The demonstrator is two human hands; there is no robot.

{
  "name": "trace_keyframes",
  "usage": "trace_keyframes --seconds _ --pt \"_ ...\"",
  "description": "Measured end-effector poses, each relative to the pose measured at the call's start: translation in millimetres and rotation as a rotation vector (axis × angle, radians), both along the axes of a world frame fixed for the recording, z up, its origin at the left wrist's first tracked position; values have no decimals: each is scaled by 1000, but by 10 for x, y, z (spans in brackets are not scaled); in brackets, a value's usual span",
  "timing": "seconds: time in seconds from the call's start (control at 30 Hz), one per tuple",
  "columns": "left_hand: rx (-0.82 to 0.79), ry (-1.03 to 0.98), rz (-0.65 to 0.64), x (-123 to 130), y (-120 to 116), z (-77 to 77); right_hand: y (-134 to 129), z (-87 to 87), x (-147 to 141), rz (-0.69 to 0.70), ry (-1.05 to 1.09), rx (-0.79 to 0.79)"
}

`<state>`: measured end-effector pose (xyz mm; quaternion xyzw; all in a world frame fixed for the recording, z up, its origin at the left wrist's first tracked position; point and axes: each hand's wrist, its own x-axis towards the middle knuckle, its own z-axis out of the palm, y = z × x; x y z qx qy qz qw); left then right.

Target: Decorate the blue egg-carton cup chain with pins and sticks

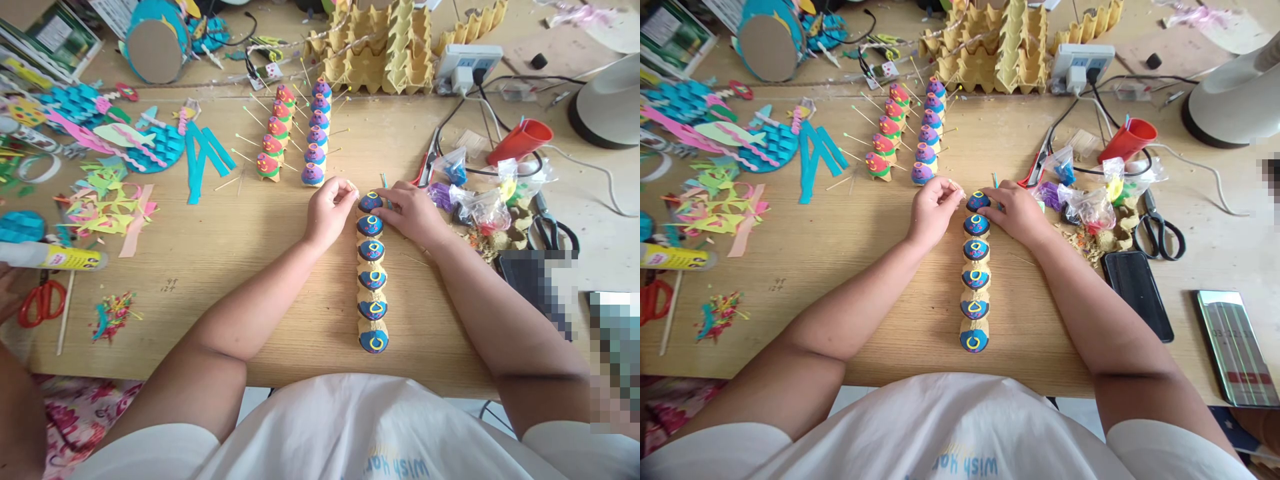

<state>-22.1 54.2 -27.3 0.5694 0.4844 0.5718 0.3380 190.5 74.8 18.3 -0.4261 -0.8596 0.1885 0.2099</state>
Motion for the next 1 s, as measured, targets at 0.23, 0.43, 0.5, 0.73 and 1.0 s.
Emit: trace_keyframes --seconds 0.23,0.43,0.5,0.73,1.0 --pt "3 -21 -7 5 -4 9 4 -13 2 -7 -1 -5" --pt "-8 -11 -1 3 -5 20 10 -20 2 2 -1 6" --pt "-9 -9 -1 4 -8 27 9 -15 0 1 2 7" --pt "-16 -8 4 18 -17 38 -7 10 -5 2 -2 -5" --pt "-7 -19 3 27 -15 34 4 -13 1 -3 12 3"
